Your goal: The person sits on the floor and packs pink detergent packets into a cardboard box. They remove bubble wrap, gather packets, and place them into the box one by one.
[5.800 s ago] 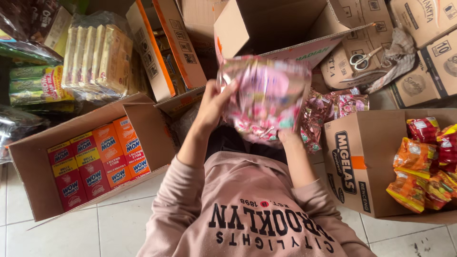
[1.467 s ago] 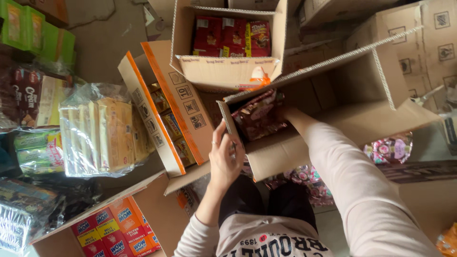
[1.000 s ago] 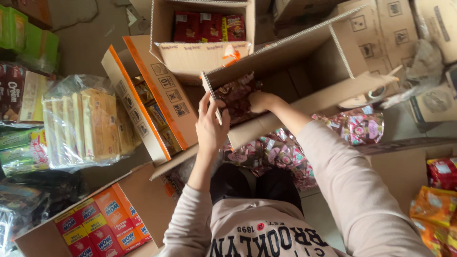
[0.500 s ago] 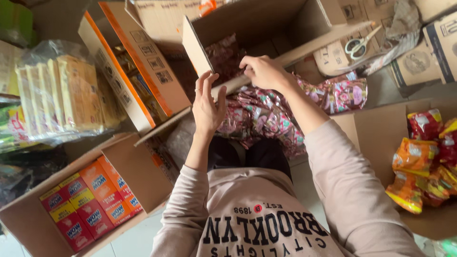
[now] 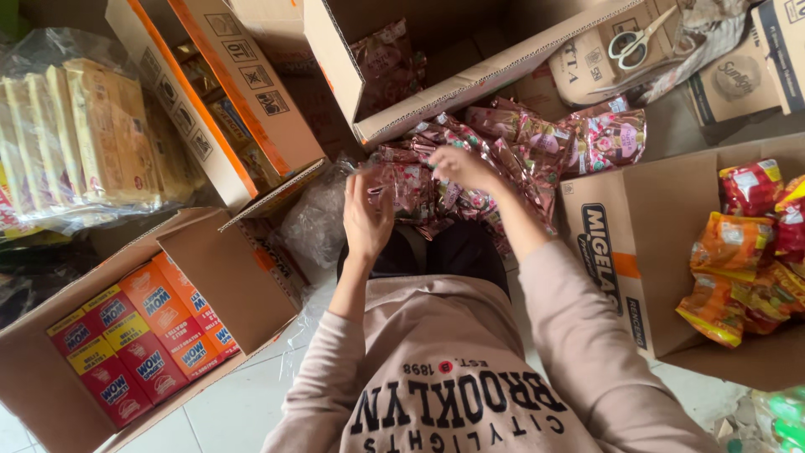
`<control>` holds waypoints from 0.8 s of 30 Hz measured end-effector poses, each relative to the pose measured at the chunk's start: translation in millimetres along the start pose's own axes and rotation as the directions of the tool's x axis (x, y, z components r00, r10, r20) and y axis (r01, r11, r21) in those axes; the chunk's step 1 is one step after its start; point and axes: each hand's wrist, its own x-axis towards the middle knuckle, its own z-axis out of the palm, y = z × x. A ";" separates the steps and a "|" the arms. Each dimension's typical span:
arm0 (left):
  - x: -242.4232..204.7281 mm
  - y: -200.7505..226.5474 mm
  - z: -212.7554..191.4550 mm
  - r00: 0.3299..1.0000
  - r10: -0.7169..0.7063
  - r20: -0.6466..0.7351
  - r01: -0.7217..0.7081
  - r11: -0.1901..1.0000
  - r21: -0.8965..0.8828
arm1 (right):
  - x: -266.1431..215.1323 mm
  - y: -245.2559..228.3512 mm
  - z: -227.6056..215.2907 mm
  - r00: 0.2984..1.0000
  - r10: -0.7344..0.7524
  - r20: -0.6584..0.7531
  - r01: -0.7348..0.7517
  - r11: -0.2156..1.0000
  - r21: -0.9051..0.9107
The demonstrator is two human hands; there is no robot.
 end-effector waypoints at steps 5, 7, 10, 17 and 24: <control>-26.4 -20.8 0.5 0.981 -0.155 0.120 0.159 0.987 -0.025 | -12.5 82.5 77.8 0.660 0.748 -0.075 -0.726 0.660 0.194; -35.2 -29.4 -2.9 0.974 -0.159 0.159 0.164 0.986 -0.022 | -10.4 91.6 105.0 0.597 0.778 -0.196 -0.747 0.629 0.216; -41.2 -40.9 -8.0 0.958 -0.207 0.200 0.207 0.978 0.020 | -3.0 96.1 134.0 0.526 0.805 -0.274 -0.768 0.588 0.254; -40.6 -64.1 -16.3 0.925 -0.292 0.243 0.282 0.956 0.078 | 7.5 96.7 166.9 0.441 0.851 -0.285 -0.756 0.523 0.394; -33.7 -71.1 -16.7 0.908 -0.310 0.283 0.305 0.950 0.063 | 17.7 97.8 181.5 0.507 0.826 -0.248 -0.695 0.562 0.448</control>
